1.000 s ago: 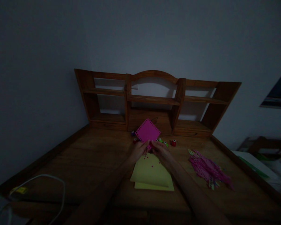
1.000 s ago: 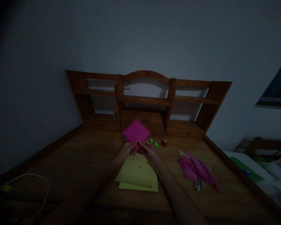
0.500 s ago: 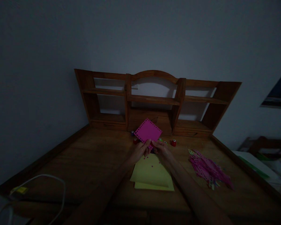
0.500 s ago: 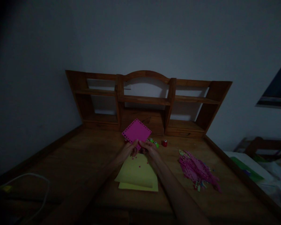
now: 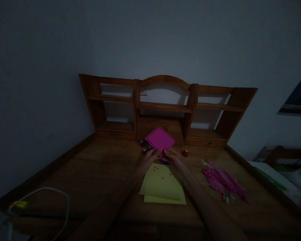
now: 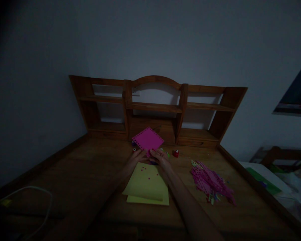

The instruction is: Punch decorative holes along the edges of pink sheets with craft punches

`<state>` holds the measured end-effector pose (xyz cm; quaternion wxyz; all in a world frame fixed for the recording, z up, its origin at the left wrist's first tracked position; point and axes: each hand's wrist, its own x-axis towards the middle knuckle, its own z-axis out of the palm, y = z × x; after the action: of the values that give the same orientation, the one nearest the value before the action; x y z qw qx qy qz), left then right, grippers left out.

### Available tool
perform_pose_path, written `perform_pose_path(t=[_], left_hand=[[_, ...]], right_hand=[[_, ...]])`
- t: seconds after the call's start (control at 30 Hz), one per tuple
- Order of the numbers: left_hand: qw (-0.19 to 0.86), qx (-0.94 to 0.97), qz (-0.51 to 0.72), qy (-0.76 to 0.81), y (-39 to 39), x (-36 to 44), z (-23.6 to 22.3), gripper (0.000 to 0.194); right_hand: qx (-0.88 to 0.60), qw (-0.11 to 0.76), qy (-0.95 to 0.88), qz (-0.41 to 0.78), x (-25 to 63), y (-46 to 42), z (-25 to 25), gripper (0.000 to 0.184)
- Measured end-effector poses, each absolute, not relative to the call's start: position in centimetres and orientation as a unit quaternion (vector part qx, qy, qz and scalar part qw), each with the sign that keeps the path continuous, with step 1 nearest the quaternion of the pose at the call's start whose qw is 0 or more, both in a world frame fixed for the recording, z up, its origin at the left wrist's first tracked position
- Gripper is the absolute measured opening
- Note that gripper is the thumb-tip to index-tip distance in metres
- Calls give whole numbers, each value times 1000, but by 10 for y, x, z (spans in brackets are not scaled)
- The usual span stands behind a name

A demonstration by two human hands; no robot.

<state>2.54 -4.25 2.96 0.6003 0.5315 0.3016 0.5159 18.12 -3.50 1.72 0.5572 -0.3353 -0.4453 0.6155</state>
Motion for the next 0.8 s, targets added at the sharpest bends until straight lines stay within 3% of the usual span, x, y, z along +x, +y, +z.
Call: perform_pose_path(t=[0.6,0.8], left_hand=[[547,553,554,297,-47,34,21,44],[568,539,538,310,-47,30,25,45]], right_hand=[[-344,580,-475,565,163,-45,23,22],[-333,574,-465,586,163,-45,23,29]])
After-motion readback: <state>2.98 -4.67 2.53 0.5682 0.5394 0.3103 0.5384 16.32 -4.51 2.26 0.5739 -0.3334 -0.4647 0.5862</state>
